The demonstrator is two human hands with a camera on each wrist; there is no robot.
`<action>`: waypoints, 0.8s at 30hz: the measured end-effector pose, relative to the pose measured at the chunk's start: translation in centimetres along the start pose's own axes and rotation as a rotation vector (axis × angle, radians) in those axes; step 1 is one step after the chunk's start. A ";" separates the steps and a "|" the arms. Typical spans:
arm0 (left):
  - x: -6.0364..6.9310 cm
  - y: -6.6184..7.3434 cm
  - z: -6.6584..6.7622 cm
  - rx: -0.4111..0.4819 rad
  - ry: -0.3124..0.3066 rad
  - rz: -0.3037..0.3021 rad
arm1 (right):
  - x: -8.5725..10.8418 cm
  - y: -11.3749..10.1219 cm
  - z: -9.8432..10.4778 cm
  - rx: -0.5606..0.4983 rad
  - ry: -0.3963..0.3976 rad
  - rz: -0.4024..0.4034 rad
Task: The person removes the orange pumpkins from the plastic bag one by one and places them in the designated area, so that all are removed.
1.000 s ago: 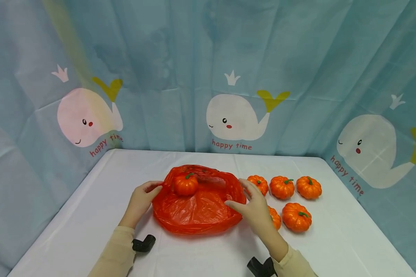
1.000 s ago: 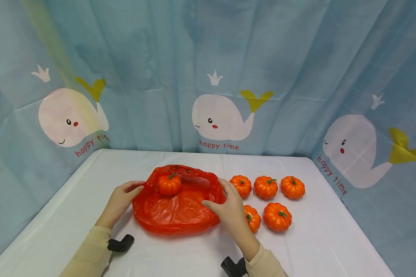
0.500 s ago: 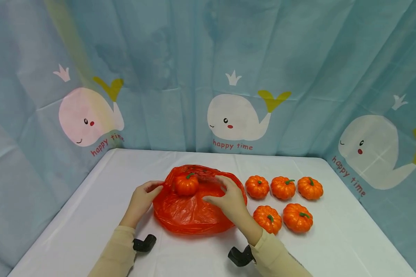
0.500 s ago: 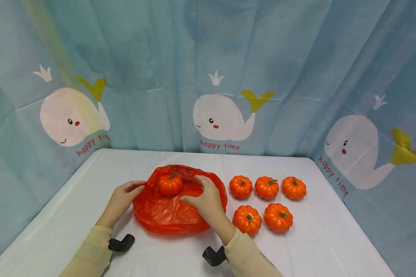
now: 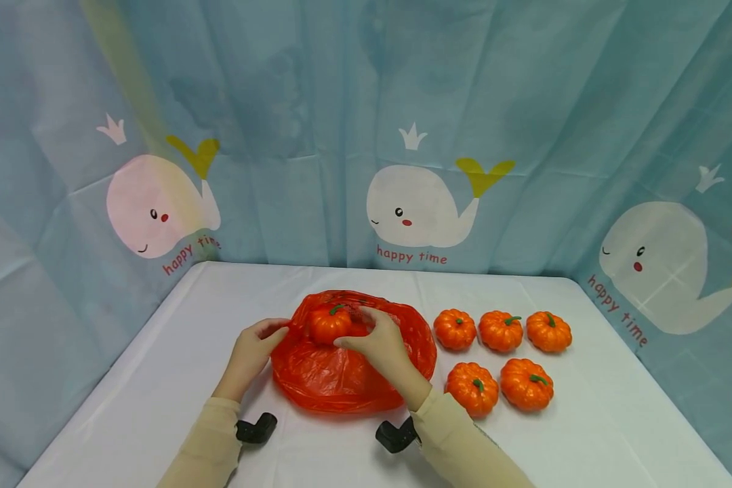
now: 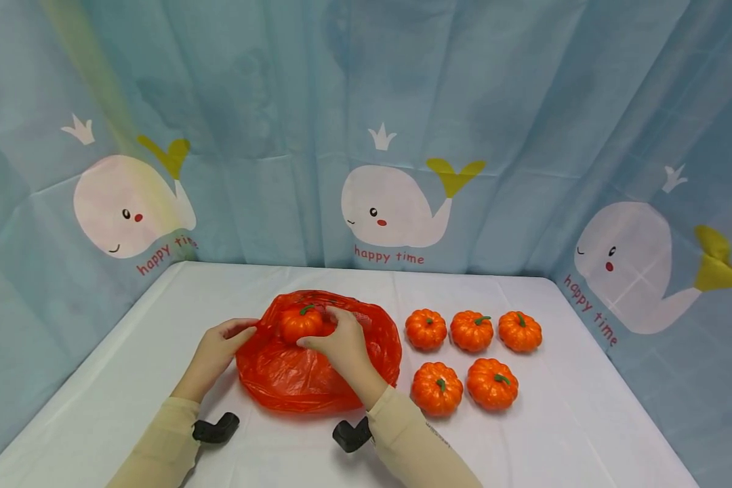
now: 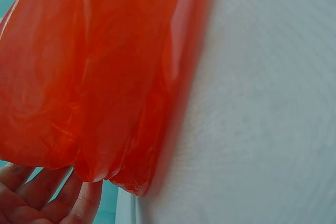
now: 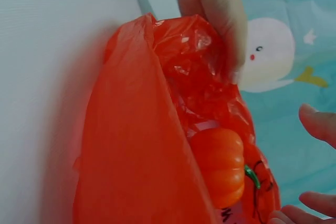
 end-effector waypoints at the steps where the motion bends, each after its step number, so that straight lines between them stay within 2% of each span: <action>1: 0.0 0.0 0.0 -0.002 -0.001 0.000 | -0.2 0.0 -0.2 -0.001 0.004 -0.009; 13: 0.0 -0.1 0.1 -0.015 -0.001 0.000 | -1.6 0.5 -2.2 -0.031 0.041 -0.101; 24: 0.0 0.1 0.0 -0.013 -0.004 0.005 | -2.6 1.2 -3.1 -0.043 0.090 -0.159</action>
Point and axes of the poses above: each hand's wrist, its own x-axis away from the middle knuckle, its own z-axis out of the back of the hand, y = z × x, the point moved 1 cm from there along -x, towards the middle knuckle, and after that the axes turned 14 degrees about -x, right-handed, at the moved point
